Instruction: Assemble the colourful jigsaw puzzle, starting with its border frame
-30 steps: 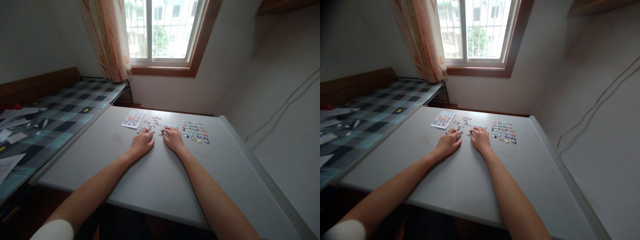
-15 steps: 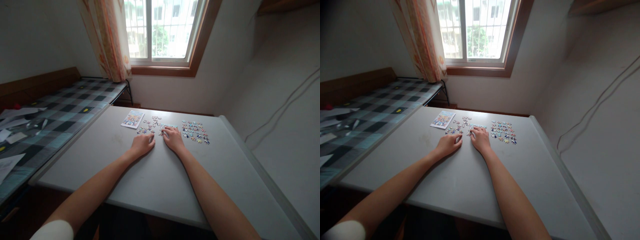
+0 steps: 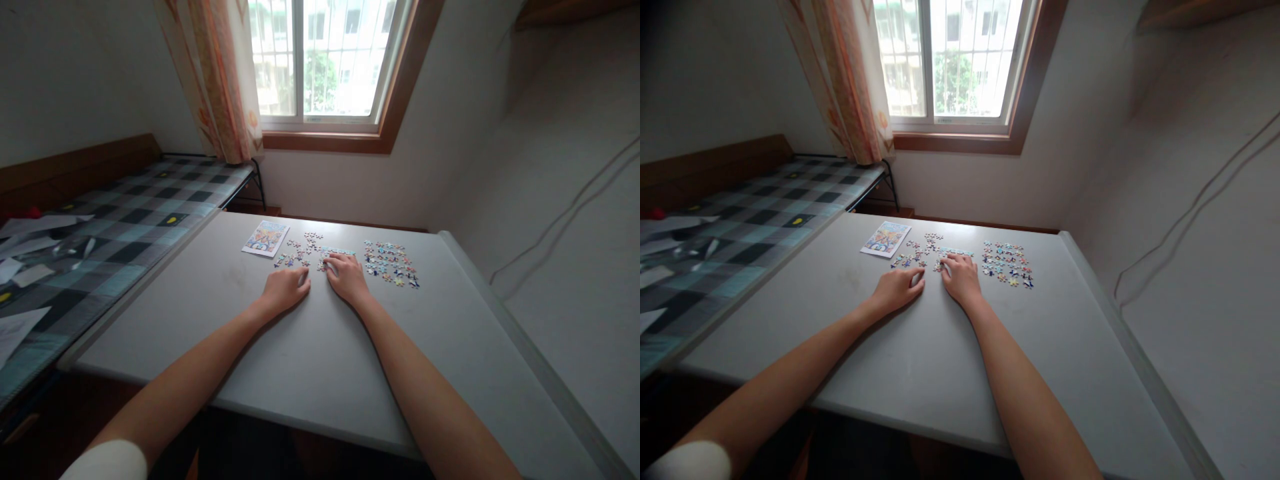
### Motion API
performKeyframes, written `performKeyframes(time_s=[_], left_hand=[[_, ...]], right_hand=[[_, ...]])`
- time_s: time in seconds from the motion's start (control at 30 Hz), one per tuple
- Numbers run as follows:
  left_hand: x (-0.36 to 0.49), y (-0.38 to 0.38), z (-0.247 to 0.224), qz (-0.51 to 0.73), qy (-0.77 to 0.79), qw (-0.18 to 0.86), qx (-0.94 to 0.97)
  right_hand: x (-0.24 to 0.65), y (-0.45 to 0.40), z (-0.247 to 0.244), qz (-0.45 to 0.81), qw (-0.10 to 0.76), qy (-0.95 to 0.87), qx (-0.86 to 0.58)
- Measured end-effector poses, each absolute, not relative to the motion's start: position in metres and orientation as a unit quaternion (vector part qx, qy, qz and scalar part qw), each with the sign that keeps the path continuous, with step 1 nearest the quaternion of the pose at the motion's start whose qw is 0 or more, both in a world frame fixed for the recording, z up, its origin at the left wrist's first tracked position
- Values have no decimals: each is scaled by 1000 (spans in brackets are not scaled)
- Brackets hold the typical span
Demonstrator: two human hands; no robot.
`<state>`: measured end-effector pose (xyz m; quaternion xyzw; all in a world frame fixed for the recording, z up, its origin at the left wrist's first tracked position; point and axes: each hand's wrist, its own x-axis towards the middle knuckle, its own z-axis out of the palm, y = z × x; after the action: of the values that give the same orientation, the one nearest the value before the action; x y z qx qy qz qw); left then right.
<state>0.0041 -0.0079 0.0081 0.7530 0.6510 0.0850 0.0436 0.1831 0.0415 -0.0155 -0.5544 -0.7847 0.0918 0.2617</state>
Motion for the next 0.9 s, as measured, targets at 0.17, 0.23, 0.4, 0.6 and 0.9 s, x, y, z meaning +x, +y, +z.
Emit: performKeyframes(time_s=[0.17, 0.23, 0.4, 0.6, 0.9], left_hand=[[5, -8, 10, 79, 658, 55, 747], [6, -9, 11, 78, 659, 56, 746], [6, -9, 11, 78, 658, 54, 747], [4, -8, 14, 79, 647, 59, 756], [2, -7, 20, 60, 668, 41, 741]], right_hand=[[183, 41, -14, 93, 259, -785, -555], [183, 41, -14, 93, 258, -786, -555], [183, 42, -16, 94, 275, -781, -553], [182, 55, -10, 130, 321, -756, -555], [135, 88, 29, 95, 216, -807, -542]])
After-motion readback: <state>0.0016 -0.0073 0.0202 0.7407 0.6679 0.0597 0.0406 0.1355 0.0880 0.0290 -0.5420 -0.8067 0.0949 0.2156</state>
